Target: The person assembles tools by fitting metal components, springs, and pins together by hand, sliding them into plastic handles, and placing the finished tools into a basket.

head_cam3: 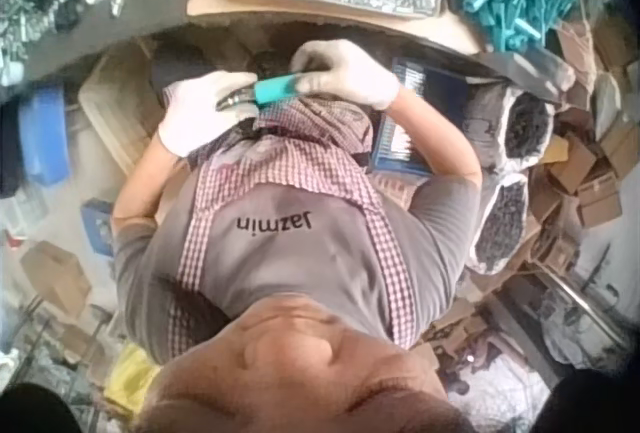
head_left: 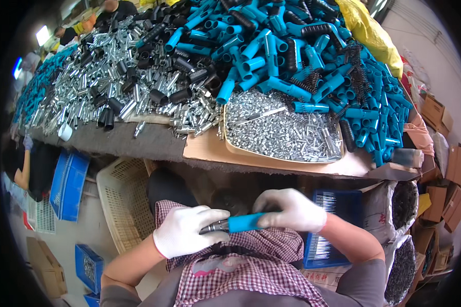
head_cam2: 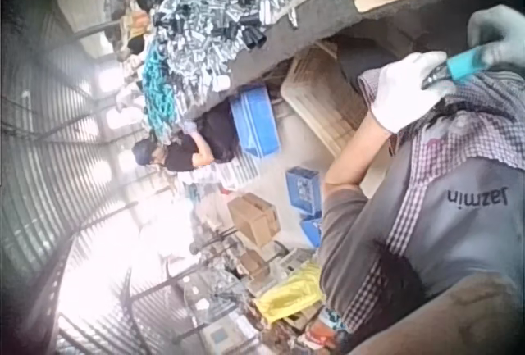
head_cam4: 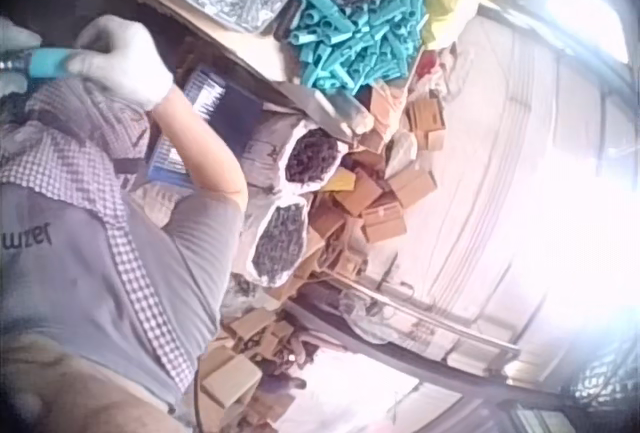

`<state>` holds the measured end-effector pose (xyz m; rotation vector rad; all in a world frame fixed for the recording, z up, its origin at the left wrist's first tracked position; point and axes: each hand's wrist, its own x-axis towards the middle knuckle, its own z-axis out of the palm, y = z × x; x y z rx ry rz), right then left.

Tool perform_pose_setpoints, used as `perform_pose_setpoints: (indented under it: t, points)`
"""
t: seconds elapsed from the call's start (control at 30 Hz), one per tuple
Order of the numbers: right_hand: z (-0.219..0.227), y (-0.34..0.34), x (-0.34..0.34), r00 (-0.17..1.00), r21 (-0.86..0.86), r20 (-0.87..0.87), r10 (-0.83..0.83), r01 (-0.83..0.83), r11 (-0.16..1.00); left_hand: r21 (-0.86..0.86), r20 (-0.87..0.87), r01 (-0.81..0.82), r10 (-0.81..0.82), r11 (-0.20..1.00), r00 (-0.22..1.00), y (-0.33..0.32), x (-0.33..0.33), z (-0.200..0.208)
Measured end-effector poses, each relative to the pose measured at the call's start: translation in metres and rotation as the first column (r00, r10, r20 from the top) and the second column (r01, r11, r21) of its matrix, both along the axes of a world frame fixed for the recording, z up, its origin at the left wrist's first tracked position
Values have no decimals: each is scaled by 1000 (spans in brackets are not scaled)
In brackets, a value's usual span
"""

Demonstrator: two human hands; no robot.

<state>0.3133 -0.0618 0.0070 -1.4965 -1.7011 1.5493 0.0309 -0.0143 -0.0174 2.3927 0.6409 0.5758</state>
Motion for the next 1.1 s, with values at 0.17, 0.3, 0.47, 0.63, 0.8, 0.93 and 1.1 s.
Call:
perform_pose_setpoints:
  t: [0.17, 0.3, 0.47, 0.63, 0.8, 0.93, 1.1]
  points:
    - [-7, -3, 12, 996, 22, -64, -65, 66, 998, -23, -10, -37, 37, 999, 999, 1, -3, -2]
    - [0, -13, -10, 990, 292, 134, -34, -7, 956, -49, -51, -51, 48, 998, 998, -6, 8, 5]
    - [-15, -14, -22, 996, 296, 89, -23, -5, 955, 22, -78, 10, -8, 1000, 997, -10, 7, -1]
    - [-30, -11, -17, 985, 30, -166, 52, -48, 998, 52, -77, 42, -37, 998, 996, -16, 7, 0]
    - [-5, -19, -30, 999, 182, 44, -5, -3, 983, 119, -82, -1, 11, 993, 997, -17, 6, -4]
    - [-24, -15, -20, 995, 87, -64, 70, -65, 994, 147, -69, 63, -53, 987, 996, -21, 5, -9]
    - [-3, -9, -24, 998, -76, -41, 53, -56, 996, 140, 87, 21, -33, 990, 996, -16, 14, -5]
